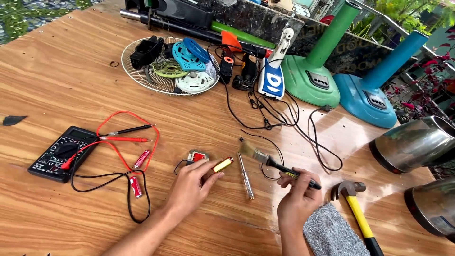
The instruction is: Cleaning a small transformer and batteries with a brush and testing them with a multimeter on a workshop table.
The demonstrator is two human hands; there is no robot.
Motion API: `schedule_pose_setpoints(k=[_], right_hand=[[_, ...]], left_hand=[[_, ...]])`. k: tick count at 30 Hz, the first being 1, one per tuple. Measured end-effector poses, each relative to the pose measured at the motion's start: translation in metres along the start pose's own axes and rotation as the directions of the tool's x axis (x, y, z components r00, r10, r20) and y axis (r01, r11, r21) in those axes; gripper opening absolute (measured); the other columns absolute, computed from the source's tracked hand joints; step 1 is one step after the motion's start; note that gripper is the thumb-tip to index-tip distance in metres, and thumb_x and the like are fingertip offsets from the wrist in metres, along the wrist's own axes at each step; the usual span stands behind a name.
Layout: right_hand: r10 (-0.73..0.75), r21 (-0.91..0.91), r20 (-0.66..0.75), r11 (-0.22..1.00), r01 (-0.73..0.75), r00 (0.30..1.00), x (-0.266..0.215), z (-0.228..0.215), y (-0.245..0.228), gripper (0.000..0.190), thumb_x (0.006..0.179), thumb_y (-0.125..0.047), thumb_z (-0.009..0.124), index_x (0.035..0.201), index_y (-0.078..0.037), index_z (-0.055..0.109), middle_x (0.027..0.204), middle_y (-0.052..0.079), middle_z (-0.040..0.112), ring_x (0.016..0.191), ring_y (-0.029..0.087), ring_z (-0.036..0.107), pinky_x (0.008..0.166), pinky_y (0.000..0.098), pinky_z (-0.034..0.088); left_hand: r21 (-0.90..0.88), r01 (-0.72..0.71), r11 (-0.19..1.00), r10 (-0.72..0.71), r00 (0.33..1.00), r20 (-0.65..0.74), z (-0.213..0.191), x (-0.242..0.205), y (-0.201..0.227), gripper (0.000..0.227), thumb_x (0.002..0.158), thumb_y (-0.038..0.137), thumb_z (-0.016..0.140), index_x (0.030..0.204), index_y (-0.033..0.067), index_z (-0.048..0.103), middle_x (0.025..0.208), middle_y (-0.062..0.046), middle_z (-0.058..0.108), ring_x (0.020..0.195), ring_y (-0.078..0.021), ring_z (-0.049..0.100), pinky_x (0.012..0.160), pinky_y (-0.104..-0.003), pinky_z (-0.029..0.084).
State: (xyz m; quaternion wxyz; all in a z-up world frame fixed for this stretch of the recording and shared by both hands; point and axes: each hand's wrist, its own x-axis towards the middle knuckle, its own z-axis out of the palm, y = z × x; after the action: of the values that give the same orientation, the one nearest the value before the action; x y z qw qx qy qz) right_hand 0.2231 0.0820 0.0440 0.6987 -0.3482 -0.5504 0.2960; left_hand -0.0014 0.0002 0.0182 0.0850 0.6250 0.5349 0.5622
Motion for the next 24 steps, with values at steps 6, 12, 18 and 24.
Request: schedule_pose_setpoints(k=[6,12,18,24], right_hand=[[-0.043,-0.136,0.032,0.990,0.047,0.999,-0.006,0.005,-0.006,0.023,0.111,-0.022,0.051,0.105,-0.001,0.060,0.075,0.014,0.062,0.063,0.023,0.070,0.060,0.0290,0.052],[0.006,-0.111,0.066,0.994,0.001,0.998,-0.008,0.006,-0.009,0.024,0.110,-0.024,0.051,0.106,-0.002,0.060,0.077,0.018,0.069,0.058,0.018,0.064,0.057,0.0261,0.048],[0.041,-0.129,0.129,0.991,-0.025,0.991,-0.007,0.002,-0.009,0.031,0.110,-0.025,0.050,0.096,0.000,0.062,0.065,0.014,0.063,0.055,0.018,0.061,0.058,0.0291,0.050],[0.068,-0.158,0.223,0.987,-0.033,0.972,-0.009,0.005,-0.017,0.031,0.108,-0.024,0.051,0.095,0.001,0.064,0.063,0.016,0.066,0.057,0.021,0.064,0.060,0.0307,0.051]], left_hand=[[-0.001,-0.015,1.000,0.015,1.000,-0.027,0.001,-0.003,-0.001,0.039,0.088,0.024,0.080,0.123,0.0082,0.074,0.098,-0.004,0.070,0.071,-0.0168,0.064,0.073,-0.033,0.052],[0.011,-0.029,1.000,0.030,0.999,-0.044,-0.006,0.000,0.005,0.036,0.090,0.022,0.078,0.124,0.0112,0.073,0.106,-0.003,0.069,0.061,-0.0142,0.058,0.069,-0.030,0.051],[0.011,0.029,1.000,-0.029,1.000,-0.001,-0.010,0.001,0.013,0.034,0.091,0.016,0.075,0.124,0.0119,0.067,0.116,-0.003,0.065,0.092,-0.0187,0.069,0.081,-0.032,0.053],[-0.028,0.079,0.996,-0.079,0.997,0.017,-0.013,0.001,0.013,0.044,0.079,-0.008,0.070,0.119,0.0093,0.067,0.120,-0.003,0.064,0.069,-0.0146,0.060,0.075,-0.029,0.049]])
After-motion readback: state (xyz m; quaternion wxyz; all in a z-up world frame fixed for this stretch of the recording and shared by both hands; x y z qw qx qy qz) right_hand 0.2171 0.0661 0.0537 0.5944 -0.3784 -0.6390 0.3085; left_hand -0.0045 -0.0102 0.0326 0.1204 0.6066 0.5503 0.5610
